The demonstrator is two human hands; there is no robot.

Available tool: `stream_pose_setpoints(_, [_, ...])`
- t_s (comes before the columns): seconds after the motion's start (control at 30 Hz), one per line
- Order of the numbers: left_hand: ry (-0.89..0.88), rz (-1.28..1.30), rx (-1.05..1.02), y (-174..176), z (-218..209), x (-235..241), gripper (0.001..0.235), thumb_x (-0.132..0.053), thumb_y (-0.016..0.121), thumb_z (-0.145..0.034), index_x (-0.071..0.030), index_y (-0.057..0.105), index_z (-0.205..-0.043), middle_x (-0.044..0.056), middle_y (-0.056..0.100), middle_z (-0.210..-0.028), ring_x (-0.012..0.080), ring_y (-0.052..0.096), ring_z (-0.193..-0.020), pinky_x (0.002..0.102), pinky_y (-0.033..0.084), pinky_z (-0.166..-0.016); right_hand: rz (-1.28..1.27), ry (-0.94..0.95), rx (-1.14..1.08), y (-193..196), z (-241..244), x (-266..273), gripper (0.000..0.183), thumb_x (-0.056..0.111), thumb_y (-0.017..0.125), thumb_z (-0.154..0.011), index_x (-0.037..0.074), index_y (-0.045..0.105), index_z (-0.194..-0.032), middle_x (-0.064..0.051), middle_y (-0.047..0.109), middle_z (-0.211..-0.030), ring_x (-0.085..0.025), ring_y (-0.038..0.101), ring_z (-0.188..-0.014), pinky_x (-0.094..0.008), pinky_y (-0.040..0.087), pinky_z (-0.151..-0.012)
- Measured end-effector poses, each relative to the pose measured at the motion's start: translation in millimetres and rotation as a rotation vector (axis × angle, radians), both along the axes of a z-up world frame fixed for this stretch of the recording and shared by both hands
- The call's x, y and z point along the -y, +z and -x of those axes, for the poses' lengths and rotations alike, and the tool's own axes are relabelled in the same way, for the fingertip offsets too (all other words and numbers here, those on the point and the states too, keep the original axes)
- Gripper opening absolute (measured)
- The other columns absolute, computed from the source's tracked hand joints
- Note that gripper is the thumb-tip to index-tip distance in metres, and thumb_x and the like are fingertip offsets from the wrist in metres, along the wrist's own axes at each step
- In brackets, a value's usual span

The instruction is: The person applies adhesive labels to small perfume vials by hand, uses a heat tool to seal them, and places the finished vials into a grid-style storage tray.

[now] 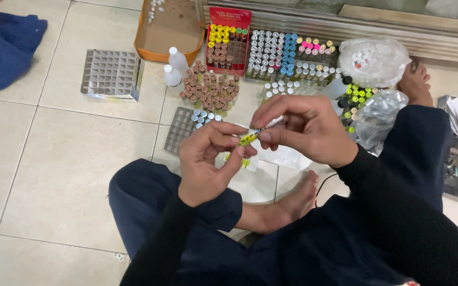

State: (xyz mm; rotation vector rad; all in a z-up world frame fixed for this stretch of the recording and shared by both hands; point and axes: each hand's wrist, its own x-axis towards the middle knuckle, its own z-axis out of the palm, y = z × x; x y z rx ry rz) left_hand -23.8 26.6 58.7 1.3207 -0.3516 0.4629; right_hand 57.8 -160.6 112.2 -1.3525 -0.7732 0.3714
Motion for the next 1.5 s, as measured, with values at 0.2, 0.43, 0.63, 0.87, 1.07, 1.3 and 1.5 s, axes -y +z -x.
stream_pose_setpoints(0.2, [-0.049,-0.058,-0.17,-19,-5,-41,0.017,0.004,0.073,-0.09,0.008,0.063,-0.103,0.026,0.07,-0.113,0.0346,0.078,-0.096,0.038,0.065,-0.077,0.163,-0.026,0.044,-9,-12,-33,0.012,-0.011,0.069,-0.091,-0.008,0.072,-0.102,-0.019,0.07,-0.093,-0.018,0.072,-0.071,-0.031,0.063,-0.061])
stream_pose_setpoints(0.43, [0.051,-0.028,-0.305,-71,-16,-102,0.023,-0.006,0.072,-0.093,0.004,0.061,-0.111,0.022,0.072,-0.112,0.0287,0.076,-0.1,0.031,0.063,-0.084,0.427,-0.017,0.154,-48,-39,-71,0.029,-0.01,0.071,-0.088,-0.005,0.065,-0.115,-0.016,0.068,-0.089,-0.021,0.068,-0.073,-0.034,0.06,-0.067])
stream_pose_setpoints(0.63, [0.246,0.122,-0.435,-129,-34,-147,0.007,-0.002,0.064,-0.096,0.002,0.063,-0.101,0.021,0.072,-0.102,0.0266,0.077,-0.09,0.032,0.065,-0.078,0.681,-0.135,0.271,-122,-68,-105,0.029,0.008,0.084,-0.08,0.008,0.071,-0.106,-0.007,0.066,-0.08,-0.022,0.067,-0.067,-0.036,0.054,-0.066])
stream_pose_setpoints(0.87, [0.369,0.162,-0.623,-165,-50,-161,0.003,-0.001,0.065,-0.093,0.0,0.066,-0.095,0.017,0.073,-0.092,0.0233,0.077,-0.08,0.03,0.066,-0.069,0.678,-0.081,0.307,-173,-73,-136,0.023,0.003,0.083,-0.08,0.003,0.071,-0.099,-0.011,0.062,-0.075,-0.027,0.065,-0.066,-0.037,0.054,-0.065])
stream_pose_setpoints(1.07, [0.396,0.152,-0.667,-169,-58,-163,0.001,-0.001,0.067,-0.092,-0.001,0.068,-0.093,0.016,0.072,-0.088,0.0219,0.077,-0.076,0.028,0.066,-0.065,0.696,-0.011,0.34,-193,-83,-151,0.025,0.004,0.082,-0.081,0.004,0.071,-0.103,-0.014,0.064,-0.08,-0.03,0.068,-0.07,-0.038,0.055,-0.061])
stream_pose_setpoints(1.3, [0.415,0.213,-0.694,-167,-60,-165,0.0,-0.001,0.068,-0.09,-0.001,0.068,-0.09,0.012,0.069,-0.084,0.0203,0.077,-0.071,0.027,0.067,-0.061,0.777,0.081,0.471,-200,-90,-157,0.025,0.002,0.081,-0.081,0.001,0.071,-0.105,-0.017,0.065,-0.082,-0.034,0.069,-0.073,-0.041,0.055,-0.06])
stream_pose_setpoints(1.5, [0.421,0.241,-0.71,-174,-62,-165,0.002,-0.002,0.07,-0.088,-0.001,0.068,-0.089,0.012,0.069,-0.082,0.0188,0.076,-0.069,0.026,0.067,-0.06,0.763,0.136,0.544,-201,-85,-166,0.018,0.002,0.08,-0.082,0.004,0.07,-0.097,-0.013,0.064,-0.082,-0.031,0.068,-0.071,-0.038,0.055,-0.058])
